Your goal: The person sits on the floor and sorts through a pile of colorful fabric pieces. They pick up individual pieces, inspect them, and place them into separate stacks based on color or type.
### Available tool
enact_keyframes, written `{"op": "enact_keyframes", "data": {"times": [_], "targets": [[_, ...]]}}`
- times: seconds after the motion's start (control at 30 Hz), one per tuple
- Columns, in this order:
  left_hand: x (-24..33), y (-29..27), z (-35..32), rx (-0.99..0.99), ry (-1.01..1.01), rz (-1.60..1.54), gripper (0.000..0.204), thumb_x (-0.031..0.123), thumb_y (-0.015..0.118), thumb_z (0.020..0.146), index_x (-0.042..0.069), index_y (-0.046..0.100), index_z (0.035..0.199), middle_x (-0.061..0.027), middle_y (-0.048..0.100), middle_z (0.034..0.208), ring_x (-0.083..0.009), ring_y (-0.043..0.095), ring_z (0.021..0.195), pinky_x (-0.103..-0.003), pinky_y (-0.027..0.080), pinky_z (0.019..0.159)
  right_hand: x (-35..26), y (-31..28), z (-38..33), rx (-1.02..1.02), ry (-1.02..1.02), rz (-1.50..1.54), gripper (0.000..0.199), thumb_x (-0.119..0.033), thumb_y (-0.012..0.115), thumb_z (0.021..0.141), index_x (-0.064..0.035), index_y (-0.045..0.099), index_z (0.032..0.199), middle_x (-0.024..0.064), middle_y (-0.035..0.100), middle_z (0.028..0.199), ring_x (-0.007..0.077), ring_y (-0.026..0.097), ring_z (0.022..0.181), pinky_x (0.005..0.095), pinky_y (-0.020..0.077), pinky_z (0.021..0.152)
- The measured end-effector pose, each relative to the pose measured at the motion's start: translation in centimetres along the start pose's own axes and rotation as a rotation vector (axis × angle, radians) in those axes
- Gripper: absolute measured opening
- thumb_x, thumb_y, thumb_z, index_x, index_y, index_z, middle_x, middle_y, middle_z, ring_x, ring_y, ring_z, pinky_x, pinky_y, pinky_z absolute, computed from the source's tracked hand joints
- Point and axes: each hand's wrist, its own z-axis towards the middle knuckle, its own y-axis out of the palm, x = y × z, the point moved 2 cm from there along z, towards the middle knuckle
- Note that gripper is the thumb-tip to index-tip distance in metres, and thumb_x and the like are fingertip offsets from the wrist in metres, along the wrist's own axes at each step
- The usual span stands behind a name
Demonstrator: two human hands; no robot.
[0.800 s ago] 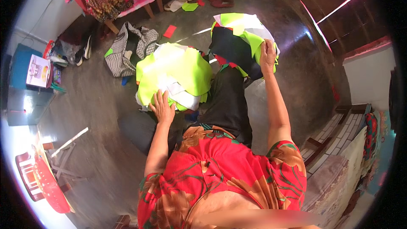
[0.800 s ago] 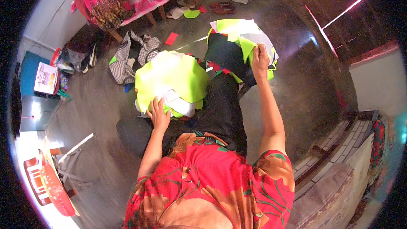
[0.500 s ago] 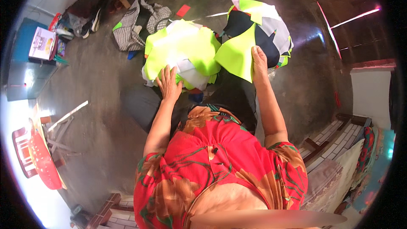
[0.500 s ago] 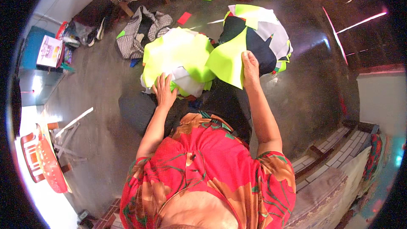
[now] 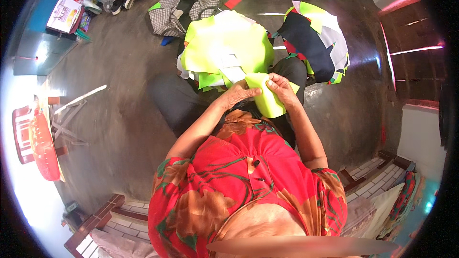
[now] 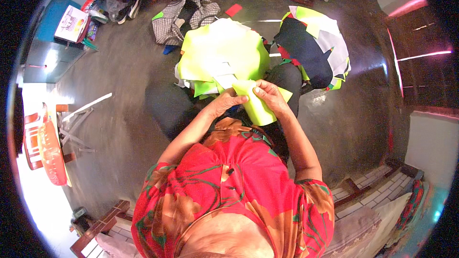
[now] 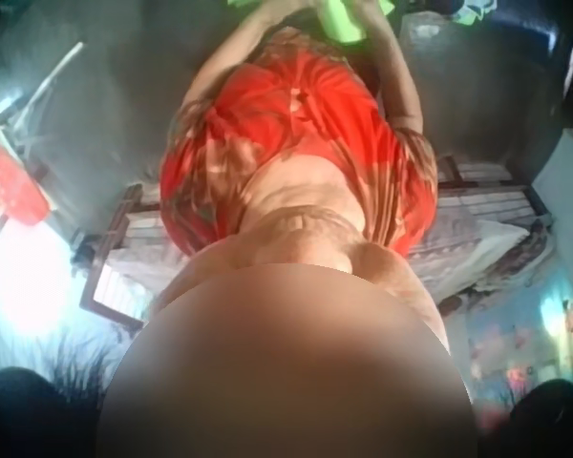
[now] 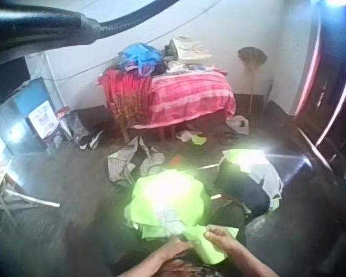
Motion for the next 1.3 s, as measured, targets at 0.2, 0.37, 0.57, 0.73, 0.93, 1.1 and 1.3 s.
{"op": "enact_keyframes", "data": {"times": [0.2,0.37,0.57,0.73,0.93,1.1,1.3], "targets": [[-2.2,-0.6,-0.7,0.156,0.023,-0.098,0.030,0.026,0.063,0.091,0.004,0.065,0.111,0.0004,0.067,0.097,-0.0093,0.061,0.088,-0.026,0.046,0.086,2.5,-1.3,0.0,0.047,0.116,0.112,0.016,-0.023,0.064,0.091,-0.0078,0.061,0.096,-0.0018,0.065,0.085,0.0060,0.059,0.072,0.0224,0.0493,0.066],[-4.0,-1.9,-0.6,0.205,0.073,-0.109,0.026,0.023,0.059,0.093,0.003,0.065,0.110,0.0010,0.066,0.099,-0.0077,0.059,0.089,-0.025,0.046,0.084,3.0,-1.5,0.4,0.062,0.155,0.088,0.019,-0.025,0.065,0.089,-0.0076,0.061,0.094,-0.0014,0.065,0.081,0.0063,0.059,0.066,0.0222,0.0490,0.061],[-1.8,-2.8,-0.9,0.361,0.201,-0.170,0.026,0.023,0.060,0.093,0.004,0.064,0.111,0.0010,0.065,0.097,-0.0071,0.057,0.088,-0.025,0.046,0.084,3.6,-1.8,0.9,0.145,0.120,0.104,0.016,-0.022,0.059,0.093,-0.0067,0.061,0.093,-0.0019,0.064,0.081,0.0063,0.058,0.069,0.0221,0.0479,0.064],[1.6,-5.5,-1.1,0.498,0.337,-0.128,0.032,0.014,0.057,0.094,0.001,0.055,0.122,-0.0030,0.061,0.111,-0.0102,0.055,0.099,-0.027,0.045,0.088,3.9,-1.9,1.1,0.150,0.132,0.088,0.014,-0.019,0.058,0.094,-0.0058,0.061,0.095,-0.0024,0.063,0.082,0.0066,0.057,0.070,0.0216,0.0468,0.066],[5.2,-8.6,0.8,0.487,0.418,-0.091,0.041,0.006,0.053,0.093,-0.001,0.043,0.133,-0.0058,0.055,0.125,-0.0140,0.054,0.109,-0.028,0.043,0.094,4.0,-2.3,1.1,0.125,0.145,0.044,0.013,-0.020,0.061,0.092,-0.0068,0.061,0.096,-0.0033,0.062,0.087,0.0057,0.056,0.079,0.0219,0.0450,0.073],[8.3,-8.6,2.0,0.446,0.462,-0.327,0.045,0.004,0.051,0.093,0.003,0.039,0.136,-0.0059,0.056,0.122,-0.0140,0.057,0.108,-0.028,0.049,0.087,4.0,-2.2,1.2,0.122,0.139,0.062,0.013,-0.019,0.063,0.091,-0.0070,0.061,0.096,-0.0038,0.061,0.088,0.0060,0.055,0.082,0.0222,0.0437,0.077],[0.7,-13.5,2.8,0.614,-0.034,-0.100,0.058,0.004,0.055,0.088,0.007,0.031,0.141,-0.0101,0.057,0.113,-0.0164,0.062,0.087,-0.029,0.056,0.063,4.0,-2.0,1.5,0.094,0.089,-0.039,0.013,-0.018,0.063,0.091,-0.0067,0.061,0.095,-0.0032,0.061,0.091,0.0061,0.053,0.086,0.0224,0.0414,0.082]]}}
